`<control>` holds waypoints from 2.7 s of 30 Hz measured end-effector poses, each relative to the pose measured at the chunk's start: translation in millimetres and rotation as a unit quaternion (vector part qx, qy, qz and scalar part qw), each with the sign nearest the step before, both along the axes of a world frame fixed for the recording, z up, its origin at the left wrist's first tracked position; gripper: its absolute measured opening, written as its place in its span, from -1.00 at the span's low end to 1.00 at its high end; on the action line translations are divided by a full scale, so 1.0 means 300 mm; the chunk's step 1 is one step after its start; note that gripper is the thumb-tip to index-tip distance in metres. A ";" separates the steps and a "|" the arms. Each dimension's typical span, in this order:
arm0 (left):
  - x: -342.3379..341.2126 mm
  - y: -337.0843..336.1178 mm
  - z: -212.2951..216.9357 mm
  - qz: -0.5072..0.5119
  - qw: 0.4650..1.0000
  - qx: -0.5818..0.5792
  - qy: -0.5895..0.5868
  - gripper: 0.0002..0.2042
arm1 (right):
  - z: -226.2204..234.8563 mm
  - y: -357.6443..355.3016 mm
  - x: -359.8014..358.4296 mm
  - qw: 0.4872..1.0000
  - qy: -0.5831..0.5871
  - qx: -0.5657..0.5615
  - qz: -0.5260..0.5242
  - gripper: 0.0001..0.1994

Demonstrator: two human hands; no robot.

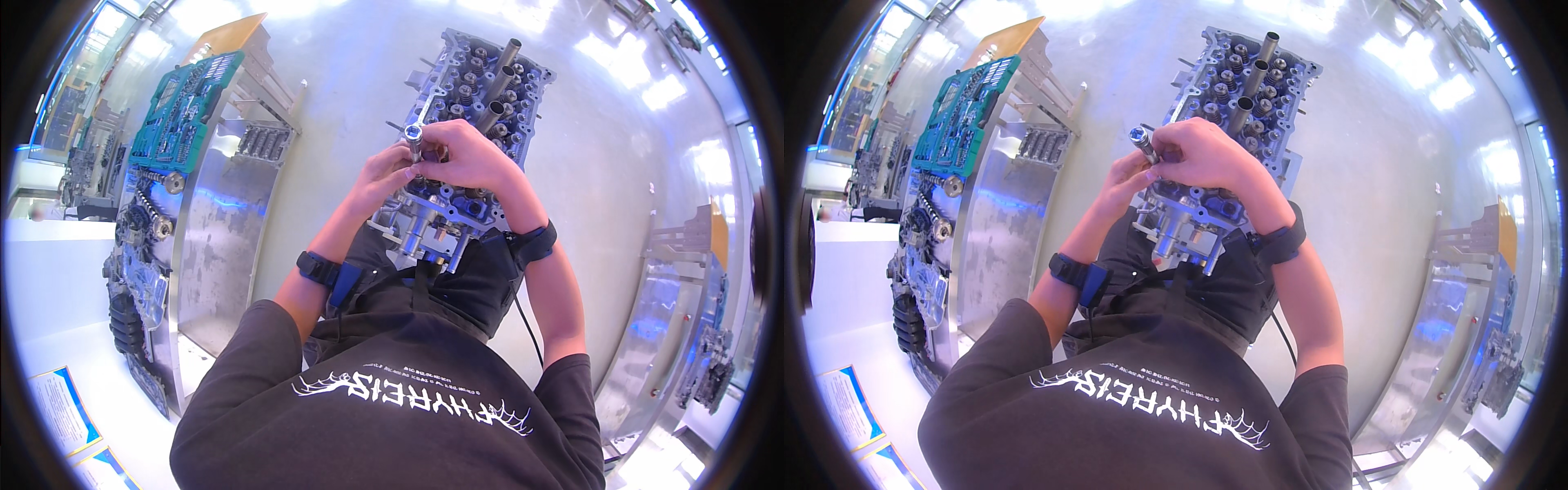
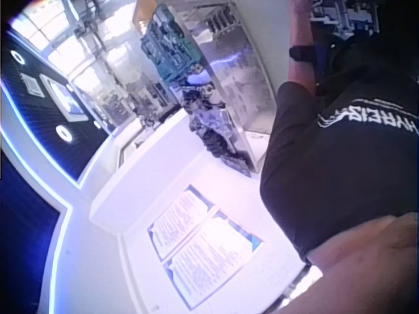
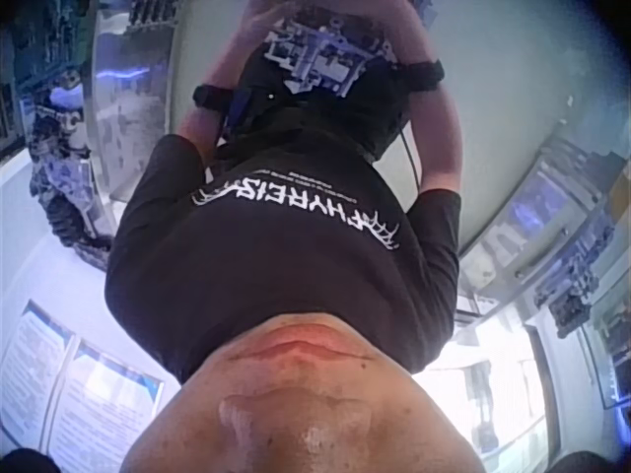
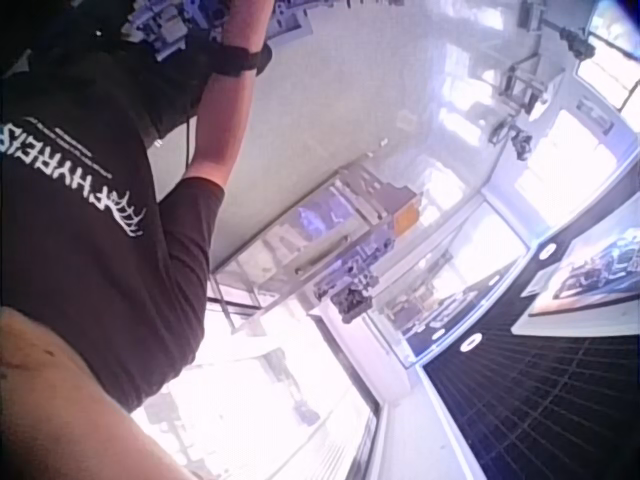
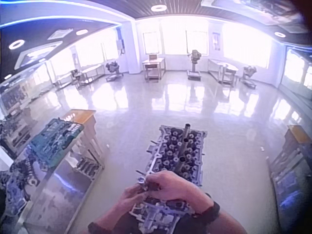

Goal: Inserting small metal components into a cylinder head.

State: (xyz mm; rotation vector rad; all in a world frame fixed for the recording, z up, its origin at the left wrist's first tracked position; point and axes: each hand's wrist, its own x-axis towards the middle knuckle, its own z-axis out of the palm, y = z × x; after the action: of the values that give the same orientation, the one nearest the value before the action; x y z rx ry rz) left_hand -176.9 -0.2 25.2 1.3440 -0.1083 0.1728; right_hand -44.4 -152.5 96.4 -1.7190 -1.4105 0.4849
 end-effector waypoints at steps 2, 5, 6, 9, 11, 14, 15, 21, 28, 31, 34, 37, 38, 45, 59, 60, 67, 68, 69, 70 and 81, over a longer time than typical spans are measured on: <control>0.001 0.014 -0.009 -0.001 1.000 0.022 -0.006 -0.78 | 0.004 0.004 -0.006 1.000 -0.004 0.002 -0.006 -0.81; 0.012 -0.002 -0.022 0.009 0.999 0.032 -0.020 -0.77 | 0.001 0.010 -0.011 1.000 -0.006 -0.013 -0.026 -0.79; 0.013 -0.003 -0.024 0.008 0.999 0.031 -0.019 -0.77 | 0.001 0.011 -0.010 0.999 -0.028 -0.019 -0.040 -0.79; 0.009 -0.003 -0.023 0.020 0.995 0.093 -0.018 -0.72 | 0.038 0.011 -0.022 0.996 -0.058 -0.043 -0.053 -0.80; 0.007 -0.006 -0.018 0.019 0.997 0.080 0.003 -0.68 | 0.036 0.012 -0.025 0.994 -0.067 -0.061 -0.054 -0.80; 0.011 -0.007 -0.027 0.019 0.998 0.067 -0.003 -0.68 | 0.001 0.016 -0.022 0.997 -0.053 -0.006 -0.063 -0.76; 0.011 -0.007 -0.023 0.020 0.998 0.068 -0.002 -0.68 | 0.004 0.018 -0.022 0.996 -0.053 -0.006 -0.068 -0.75; 0.013 -0.009 -0.035 0.038 0.994 0.093 0.033 -0.71 | 0.033 0.017 -0.031 0.987 -0.116 -0.076 -0.080 -0.66; 0.016 -0.030 -0.023 0.063 0.994 0.067 0.053 -0.76 | 0.068 0.019 -0.035 0.963 -0.176 -0.192 -0.071 -0.54; 0.011 -0.032 -0.034 0.068 0.994 0.053 0.060 -0.80 | 0.065 0.018 -0.036 0.970 -0.154 -0.181 -0.061 -0.54; 0.019 -0.008 -0.096 0.071 0.996 0.056 0.026 -0.81 | 0.054 0.016 -0.035 0.982 -0.109 -0.141 -0.057 -0.59; 0.023 -0.003 -0.105 0.072 0.993 0.095 0.001 -0.81 | 0.037 0.012 -0.030 0.991 -0.069 -0.096 -0.061 -0.66; 0.021 -0.005 -0.094 0.074 0.991 0.110 0.003 -0.82 | 0.033 0.012 -0.028 0.994 -0.053 -0.075 -0.064 -0.69; 0.006 -0.012 -0.031 0.042 0.993 0.104 0.025 -0.87 | 0.013 0.001 -0.008 0.998 -0.060 0.004 0.012 -0.80; 0.006 -0.010 -0.037 0.045 0.993 0.111 0.020 -0.76 | 0.006 0.006 -0.010 0.999 -0.043 -0.027 -0.006 -0.83; 0.006 -0.009 -0.040 0.047 0.992 0.113 0.020 -0.76 | 0.005 0.008 -0.011 0.999 -0.044 -0.025 -0.004 -0.83; 0.026 -0.035 -0.048 0.070 0.993 0.093 0.029 -0.80 | 0.019 0.005 -0.013 0.996 -0.077 -0.032 -0.039 -0.71; 0.026 -0.033 -0.053 0.068 0.992 0.102 0.013 -0.80 | 0.022 0.007 -0.018 0.995 -0.085 -0.032 -0.049 -0.71; 0.024 -0.029 -0.057 0.070 0.993 0.093 0.003 -0.81 | 0.030 0.011 -0.024 0.996 -0.073 -0.036 -0.046 -0.72; 0.017 -0.018 -0.060 0.080 0.992 0.099 0.004 -0.81 | 0.036 0.020 -0.031 0.996 -0.073 -0.029 -0.036 -0.72; 0.029 -0.016 -0.095 0.086 0.982 0.161 -0.050 -0.84 | 0.031 0.013 -0.043 0.998 -0.022 -0.051 -0.036 -0.79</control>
State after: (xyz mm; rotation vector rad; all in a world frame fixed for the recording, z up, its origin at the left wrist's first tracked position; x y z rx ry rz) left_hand -168.3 -5.0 -3.4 1.6677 -0.1076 0.3809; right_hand -57.5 -148.5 105.8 -1.8663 -1.3701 0.4897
